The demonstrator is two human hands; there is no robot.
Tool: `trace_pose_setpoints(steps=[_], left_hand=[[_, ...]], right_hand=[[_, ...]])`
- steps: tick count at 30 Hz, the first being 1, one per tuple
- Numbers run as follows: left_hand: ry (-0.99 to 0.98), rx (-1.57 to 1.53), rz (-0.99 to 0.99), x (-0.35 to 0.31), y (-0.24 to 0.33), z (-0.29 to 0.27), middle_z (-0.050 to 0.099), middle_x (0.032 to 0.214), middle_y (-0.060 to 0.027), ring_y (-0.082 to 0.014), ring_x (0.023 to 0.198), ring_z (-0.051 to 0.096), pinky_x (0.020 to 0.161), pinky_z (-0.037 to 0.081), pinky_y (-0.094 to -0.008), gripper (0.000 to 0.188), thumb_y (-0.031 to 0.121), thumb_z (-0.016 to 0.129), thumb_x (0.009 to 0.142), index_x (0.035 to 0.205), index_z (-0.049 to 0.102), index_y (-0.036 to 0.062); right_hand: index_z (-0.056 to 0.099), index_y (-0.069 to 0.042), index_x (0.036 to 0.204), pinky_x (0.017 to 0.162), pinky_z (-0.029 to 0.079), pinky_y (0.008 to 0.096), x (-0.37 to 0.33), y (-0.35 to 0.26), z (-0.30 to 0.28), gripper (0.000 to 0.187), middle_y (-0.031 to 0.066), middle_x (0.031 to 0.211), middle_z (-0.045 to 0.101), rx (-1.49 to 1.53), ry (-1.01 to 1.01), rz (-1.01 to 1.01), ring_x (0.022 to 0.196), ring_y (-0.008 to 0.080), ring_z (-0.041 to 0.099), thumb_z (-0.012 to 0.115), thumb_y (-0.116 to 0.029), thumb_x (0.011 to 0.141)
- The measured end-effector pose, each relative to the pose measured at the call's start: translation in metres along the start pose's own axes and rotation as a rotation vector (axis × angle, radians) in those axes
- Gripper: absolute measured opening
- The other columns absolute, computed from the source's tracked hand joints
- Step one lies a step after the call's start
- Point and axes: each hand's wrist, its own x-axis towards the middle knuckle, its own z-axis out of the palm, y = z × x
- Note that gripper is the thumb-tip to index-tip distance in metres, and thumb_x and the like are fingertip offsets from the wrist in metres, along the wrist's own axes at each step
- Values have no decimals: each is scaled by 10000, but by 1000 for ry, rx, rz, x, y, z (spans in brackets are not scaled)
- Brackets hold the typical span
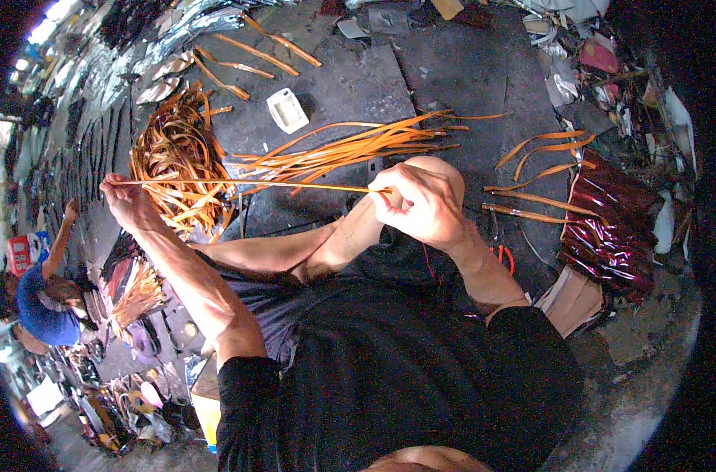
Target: The person sits on the floor and repeatedly picks up thin orange cables, aligns them, and places them into a growing pile. The person handles the cables by hand without using tools.
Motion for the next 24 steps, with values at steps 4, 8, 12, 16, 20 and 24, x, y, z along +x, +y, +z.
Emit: trace_pose_setpoints(steps=[4,8,12,16,20,24], left_hand=[[-192,66,-26,-11,-6,4,612,816,-54,-128,719,589,696,540,-238,212,221,571,985,896,540,32],[96,135,36,-23,-21,9,628,908,-42,-122,807,611,670,532,-206,193,244,629,953,953,582,56],[68,164,5,-41,-37,17,650,924,-5,-103,819,628,658,506,-191,185,254,617,965,998,597,73],[163,203,0,-50,-55,20,639,904,-27,-91,741,594,667,504,-190,180,224,583,989,1014,579,47],[126,407,60,-55,-58,-2,636,945,-65,-117,758,601,720,508,-193,191,188,614,969,1060,568,27],[223,1733,633,-64,-72,-11,627,1056,-121,-176,812,623,782,515,-297,409,170,667,926,1238,477,-14]], right_hand=[[610,-78,939,674,537,375,-4,4,4,214,104,841,656,4,-17,72,749,282,673,722,-44,760],[661,-49,921,525,436,272,-8,15,7,120,54,787,644,-16,54,77,585,129,548,709,-17,816],[666,-22,946,646,505,279,-6,25,-6,98,87,898,701,-18,20,184,785,164,661,659,9,854],[642,11,976,737,535,300,-4,40,-19,119,115,899,691,93,-7,252,826,199,679,609,43,867],[629,19,988,737,527,289,6,50,-23,109,105,855,670,108,-11,235,824,155,666,603,38,884],[599,0,954,684,505,286,20,54,-24,95,80,788,631,-9,-100,266,736,125,616,629,7,864]])
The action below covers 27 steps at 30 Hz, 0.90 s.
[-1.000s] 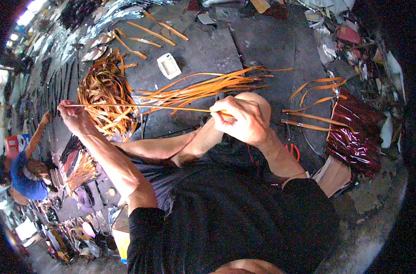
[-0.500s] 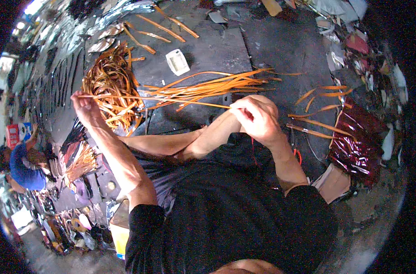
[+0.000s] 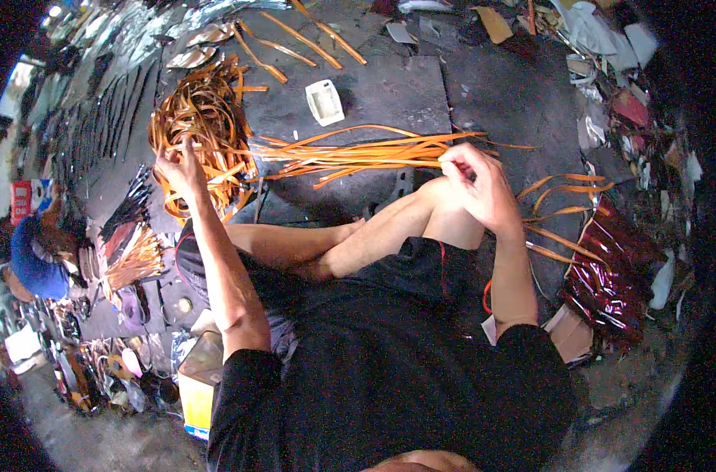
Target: The person sits on the floor and repeatedly picks up thin orange cables, aligns them, and places them into a growing pile. The person handles the cables by hand without using tools.
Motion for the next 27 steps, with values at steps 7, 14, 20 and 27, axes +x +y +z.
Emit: trace_pose_setpoints(steps=[7,14,20,27], left_hand=[[-1202,-976,337,-122,225,-37,648,1104,-82,-178,1000,606,904,480,-324,282,192,617,956,1198,600,49],[-1421,-881,27,-64,192,-34,668,850,-33,-95,789,592,719,492,-271,191,174,652,938,1000,684,-4],[-1355,-532,89,0,150,-50,657,777,1,-69,714,563,632,442,-244,224,230,642,945,953,700,14],[-1237,-224,256,-43,75,0,685,1099,-191,-330,1073,650,908,495,-404,505,405,682,891,1208,599,21]], right_hand=[[551,-24,873,596,453,252,23,-10,15,54,19,738,569,181,-142,18,655,79,526,606,-23,878],[568,-41,931,556,484,243,28,33,-36,107,2,677,554,432,-38,248,600,78,552,585,-145,953],[580,-50,923,612,477,256,17,80,-79,202,0,678,571,350,122,291,612,95,571,592,-251,939],[658,-65,1119,967,452,403,45,169,-46,371,163,1174,624,-603,8,353,1145,336,573,677,-344,876]])
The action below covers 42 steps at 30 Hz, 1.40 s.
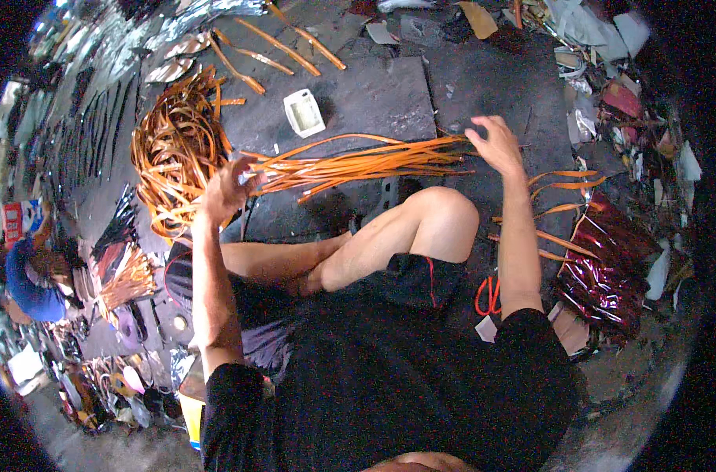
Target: The person sits on the floor and repeatedly picks up thin orange cables, aligns them, and places them into a growing pile. The person handles the cables by hand without using tools.
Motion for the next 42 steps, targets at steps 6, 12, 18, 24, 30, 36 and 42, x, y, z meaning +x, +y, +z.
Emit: trace_pose_setpoints(steps=[6,12,18,24,30,36,42], left_hand=[[-47,-217,43,3,20,18,695,1082,-156,-254,1033,665,890,509,-361,389,267,664,925,1192,609,-10],[7,-437,-86,-27,41,21,689,1115,-131,-220,1074,646,893,510,-348,416,278,666,929,1251,595,25],[58,-452,-112,-43,40,2,686,1110,-128,-215,1053,644,905,507,-347,417,296,669,928,1234,595,23],[76,-722,-229,-61,50,-6,637,1188,-75,-158,1109,574,984,433,-302,355,186,628,960,1261,569,7],[128,-819,-107,-52,75,-9,640,1144,-54,-154,1076,593,985,437,-282,312,156,596,979,1249,570,2],[102,-891,85,-44,141,-8,663,1137,-84,-161,1089,610,984,456,-291,292,155,595,977,1225,597,2],[166,-1043,195,-46,180,-18,684,1051,-97,-140,961,641,873,513,-289,313,211,609,971,1208,611,6]], right_hand=[[679,-41,974,779,535,417,112,-105,78,245,161,953,700,434,-137,-494,886,318,682,671,-258,861],[608,-12,1020,826,500,476,201,-189,159,172,221,1008,636,143,152,-669,965,400,619,587,-128,894],[611,-34,1047,772,517,531,243,-207,175,196,227,946,666,-139,-78,-410,933,420,654,577,-45,854],[546,16,1260,767,533,287,225,-139,60,407,109,969,648,1513,-444,-149,807,149,619,621,-96,875],[587,53,1194,964,480,321,106,-122,-130,288,133,1150,642,1760,85,-598,1069,205,616,507,-91,957],[589,-7,1137,1000,431,342,15,-148,-152,231,129,1204,617,786,412,-576,1116,204,576,507,-156,981],[602,-27,1127,663,494,227,-51,-210,-96,170,9,840,626,1088,-256,-455,721,68,569,524,-54,978]])
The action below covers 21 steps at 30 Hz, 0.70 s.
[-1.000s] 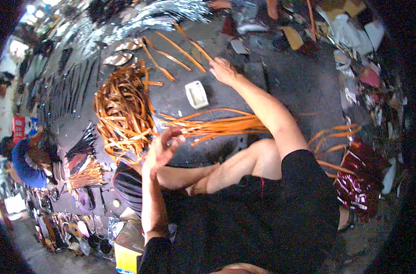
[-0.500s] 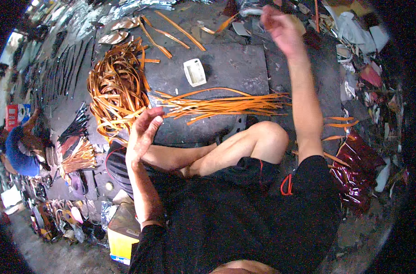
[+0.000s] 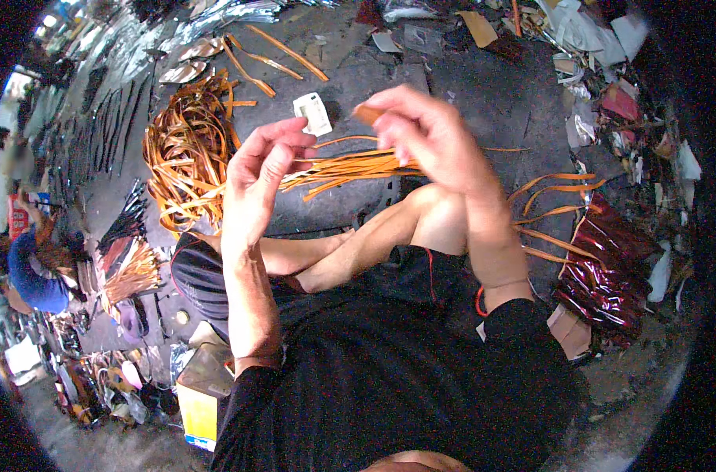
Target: The person sits on the floor and repeatedly picks up thin orange cables, aligns them, and places them into a growing pile. The person handles the cables by hand without using tools.
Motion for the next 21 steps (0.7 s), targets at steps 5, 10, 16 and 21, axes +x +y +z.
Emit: trace_pose_setpoints(steps=[5,10,16,21], left_hand=[[72,56,-76,-7,3,20,705,858,-57,-102,738,653,697,533,-239,152,143,678,925,972,662,-1],[188,118,-3,-6,14,18,694,841,-61,-95,744,647,695,531,-232,131,124,667,931,941,657,-6],[130,-19,75,-7,25,23,695,908,-26,-86,872,633,872,494,-253,201,72,660,922,1097,661,-27],[84,-14,329,-3,4,10,637,1070,-92,-151,980,609,884,491,-287,135,64,645,921,1045,669,15]], right_hand=[[529,-54,1200,685,544,352,-5,-3,44,293,141,966,689,-129,-13,-75,798,250,705,624,-113,929],[566,-73,1117,646,556,405,-3,-2,55,347,139,874,698,-385,205,-317,753,315,702,739,-200,844],[605,-46,1053,678,559,354,-1,-15,57,269,119,928,701,-329,245,-367,812,261,711,749,-91,829],[617,-37,1024,644,559,326,2,-20,67,212,118,892,701,-222,248,-410,771,235,716,730,-79,849]])
